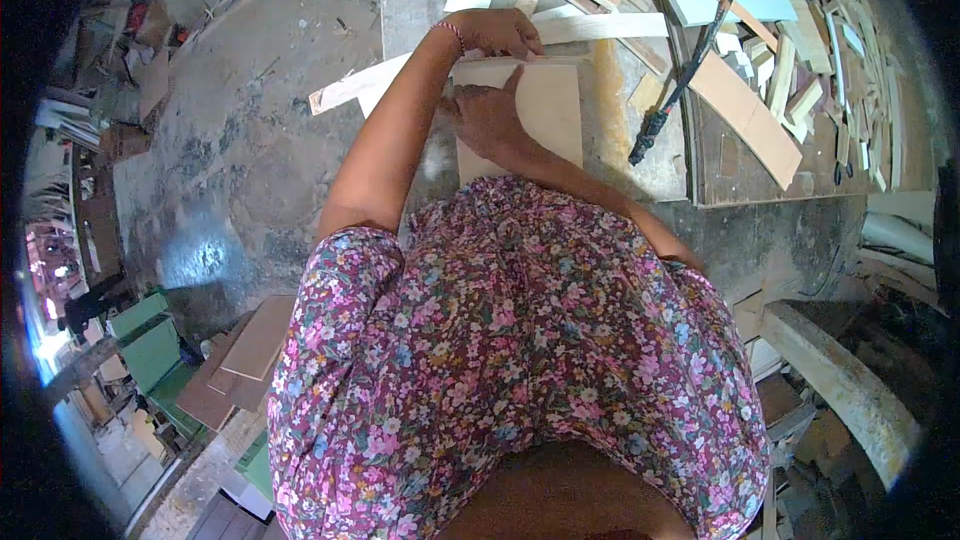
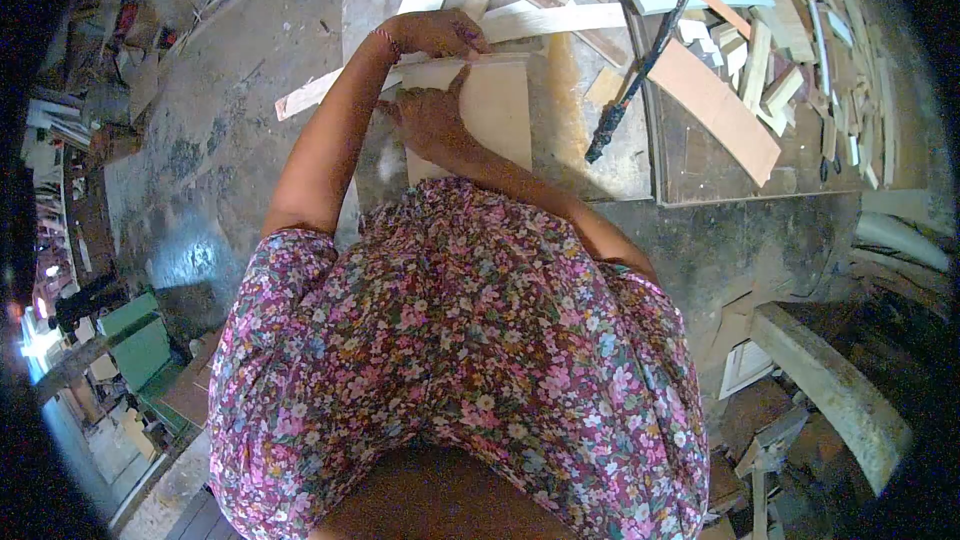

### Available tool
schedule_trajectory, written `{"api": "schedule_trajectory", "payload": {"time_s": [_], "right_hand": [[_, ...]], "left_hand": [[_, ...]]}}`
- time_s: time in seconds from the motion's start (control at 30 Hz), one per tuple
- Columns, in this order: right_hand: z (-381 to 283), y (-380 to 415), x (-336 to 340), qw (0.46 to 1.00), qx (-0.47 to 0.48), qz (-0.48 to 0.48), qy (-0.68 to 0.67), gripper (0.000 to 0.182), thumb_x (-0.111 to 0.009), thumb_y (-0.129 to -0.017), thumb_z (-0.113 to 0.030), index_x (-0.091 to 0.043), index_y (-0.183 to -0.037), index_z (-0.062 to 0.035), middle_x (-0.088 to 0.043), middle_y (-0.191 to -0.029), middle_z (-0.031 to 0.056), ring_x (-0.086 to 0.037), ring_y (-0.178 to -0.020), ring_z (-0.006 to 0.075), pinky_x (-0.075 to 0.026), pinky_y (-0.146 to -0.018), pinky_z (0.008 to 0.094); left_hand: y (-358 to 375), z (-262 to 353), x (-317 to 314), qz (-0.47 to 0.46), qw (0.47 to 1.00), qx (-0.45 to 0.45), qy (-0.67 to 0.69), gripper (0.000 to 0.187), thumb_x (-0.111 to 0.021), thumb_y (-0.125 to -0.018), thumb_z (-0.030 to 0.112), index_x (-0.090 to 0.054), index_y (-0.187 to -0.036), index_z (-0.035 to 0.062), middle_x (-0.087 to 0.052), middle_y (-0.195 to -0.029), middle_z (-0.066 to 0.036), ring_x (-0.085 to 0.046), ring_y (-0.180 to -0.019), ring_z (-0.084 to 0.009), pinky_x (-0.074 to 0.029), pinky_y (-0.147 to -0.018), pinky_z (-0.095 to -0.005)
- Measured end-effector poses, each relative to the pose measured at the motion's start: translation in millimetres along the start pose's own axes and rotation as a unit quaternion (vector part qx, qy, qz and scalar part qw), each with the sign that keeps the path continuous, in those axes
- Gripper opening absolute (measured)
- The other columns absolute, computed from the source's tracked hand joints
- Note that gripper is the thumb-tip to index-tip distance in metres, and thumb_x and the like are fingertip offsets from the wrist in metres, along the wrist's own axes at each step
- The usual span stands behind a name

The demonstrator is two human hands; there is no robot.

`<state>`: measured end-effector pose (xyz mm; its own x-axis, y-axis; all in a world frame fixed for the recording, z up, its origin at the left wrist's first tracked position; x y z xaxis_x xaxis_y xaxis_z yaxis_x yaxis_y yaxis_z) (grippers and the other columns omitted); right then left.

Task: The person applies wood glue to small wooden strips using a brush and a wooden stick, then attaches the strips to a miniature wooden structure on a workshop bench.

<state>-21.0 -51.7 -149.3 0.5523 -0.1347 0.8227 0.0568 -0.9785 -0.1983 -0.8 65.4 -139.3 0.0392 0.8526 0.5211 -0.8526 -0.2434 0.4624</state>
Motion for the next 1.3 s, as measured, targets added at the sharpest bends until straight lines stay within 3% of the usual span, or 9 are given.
{"api": "schedule_trajectory", "payload": {"time_s": [0.1,0.2,0.33,0.43,0.7,0.9,1.0,1.23,1.3], "right_hand": [[-4.3,-2.6,-3.9,1.000,0.000,-0.029,0.012,0.048,-0.032,-0.084,-0.039,-0.059,-0.073,-0.0005,-0.058,-0.065,0.0178,-0.058,-0.063,0.0334,-0.003,-0.079,0.0706],[-11.8,-3.0,2.2,0.993,-0.008,-0.118,0.003,0.032,-0.039,-0.082,-0.030,-0.056,-0.083,-0.0030,-0.058,-0.077,0.0154,-0.056,-0.080,0.0318,-0.004,-0.081,0.0695],[-14.6,-5.2,-1.5,0.992,-0.005,-0.127,0.022,0.030,-0.039,-0.081,-0.028,-0.056,-0.084,-0.0030,-0.058,-0.079,0.0164,-0.055,-0.080,0.0320,-0.005,-0.082,0.0689],[-11.9,-2.4,0.8,0.994,0.024,-0.097,0.032,0.037,-0.037,-0.083,-0.032,-0.055,-0.082,-0.0004,-0.057,-0.077,0.0176,-0.056,-0.079,0.0324,-0.006,-0.082,0.0686],[-4.2,3.2,9.4,1.000,-0.003,0.001,0.013,0.050,-0.031,-0.084,-0.041,-0.059,-0.071,-0.0018,-0.059,-0.065,0.0145,-0.057,-0.060,0.0324,-0.007,-0.078,0.0715],[-8.7,-3.2,4.6,0.998,0.000,-0.066,-0.011,0.050,-0.031,-0.084,-0.040,-0.058,-0.071,-0.0003,-0.059,-0.067,0.0155,-0.058,-0.063,0.0336,-0.003,-0.078,0.0713],[-13.3,-4.0,1.8,0.998,-0.011,-0.058,0.006,0.047,-0.033,-0.084,-0.038,-0.058,-0.070,-0.0011,-0.058,-0.069,0.0171,-0.057,-0.067,0.0321,-0.006,-0.083,0.0680],[-20.3,-7.7,-5.4,0.993,0.007,-0.112,0.028,0.033,-0.038,-0.081,-0.029,-0.057,-0.078,-0.0030,-0.058,-0.071,0.0165,-0.057,-0.071,0.0325,-0.006,-0.081,0.0696],[-21.6,-8.1,-12.7,0.988,0.020,-0.142,0.054,0.029,-0.040,-0.080,-0.027,-0.057,-0.078,-0.0032,-0.059,-0.072,0.0164,-0.057,-0.072,0.0325,-0.008,-0.081,0.0701]], "left_hand": [[-0.3,0.2,0.2,-0.012,1.000,0.014,0.012,0.031,-0.062,-0.067,0.024,-0.060,-0.094,0.0074,-0.060,-0.080,-0.001,-0.049,-0.067,-0.0104,-0.041,-0.055,-0.0254],[2.4,4.8,0.7,-0.026,0.999,0.004,0.037,0.030,-0.062,-0.067,0.024,-0.060,-0.091,0.0067,-0.059,-0.078,0.000,-0.047,-0.062,-0.0092,-0.039,-0.051,-0.0242],[-6.5,-5.1,-1.1,-0.008,0.998,-0.055,0.015,0.030,-0.062,-0.066,0.025,-0.060,-0.090,0.0062,-0.057,-0.075,0.002,-0.045,-0.058,-0.0078,-0.037,-0.046,-0.0226],[-1.6,-2.6,1.7,-0.030,0.999,0.027,0.034,0.032,-0.063,-0.066,0.026,-0.060,-0.090,0.0052,-0.058,-0.076,0.001,-0.047,-0.062,-0.0083,-0.039,-0.049,-0.0228],[6.1,-4.6,2.9,-0.011,0.999,0.014,0.036,0.031,-0.064,-0.067,0.027,-0.060,-0.091,0.0081,-0.057,-0.077,0.001,-0.047,-0.065,-0.0089,-0.040,-0.054,-0.0250],[22.6,2.2,6.6,-0.021,0.997,0.053,0.051,0.030,-0.063,-0.066,0.026,-0.060,-0.091,0.0101,-0.057,-0.076,0.002,-0.046,-0.065,-0.0091,-0.039,-0.052,-0.0245],[19.9,0.1,6.9,-0.028,0.998,0.055,0.033,0.030,-0.063,-0.066,0.027,-0.060,-0.091,0.0101,-0.057,-0.076,0.002,-0.046,-0.064,-0.0090,-0.038,-0.051,-0.0239],[11.8,-10.9,4.4,-0.020,0.998,0.029,0.048,0.029,-0.064,-0.065,0.026,-0.061,-0.089,0.0097,-0.057,-0.074,0.003,-0.044,-0.060,-0.0093,-0.037,-0.047,-0.0235],[12.5,-7.5,5.8,-0.032,0.998,0.037,0.031,0.032,-0.063,-0.066,0.026,-0.060,-0.093,0.0092,-0.058,-0.079,0.000,-0.046,-0.065,-0.0119,-0.039,-0.051,-0.0254]]}}
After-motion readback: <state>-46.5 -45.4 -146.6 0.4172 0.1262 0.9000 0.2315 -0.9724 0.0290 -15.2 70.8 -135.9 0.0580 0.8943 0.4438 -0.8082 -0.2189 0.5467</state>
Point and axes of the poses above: each hand's wrist, its own y-axis away from the middle knuckle, its own x-axis out of the back of the hand, z = x × y, the point moved 3 cm from there along -y, towards the middle knuckle
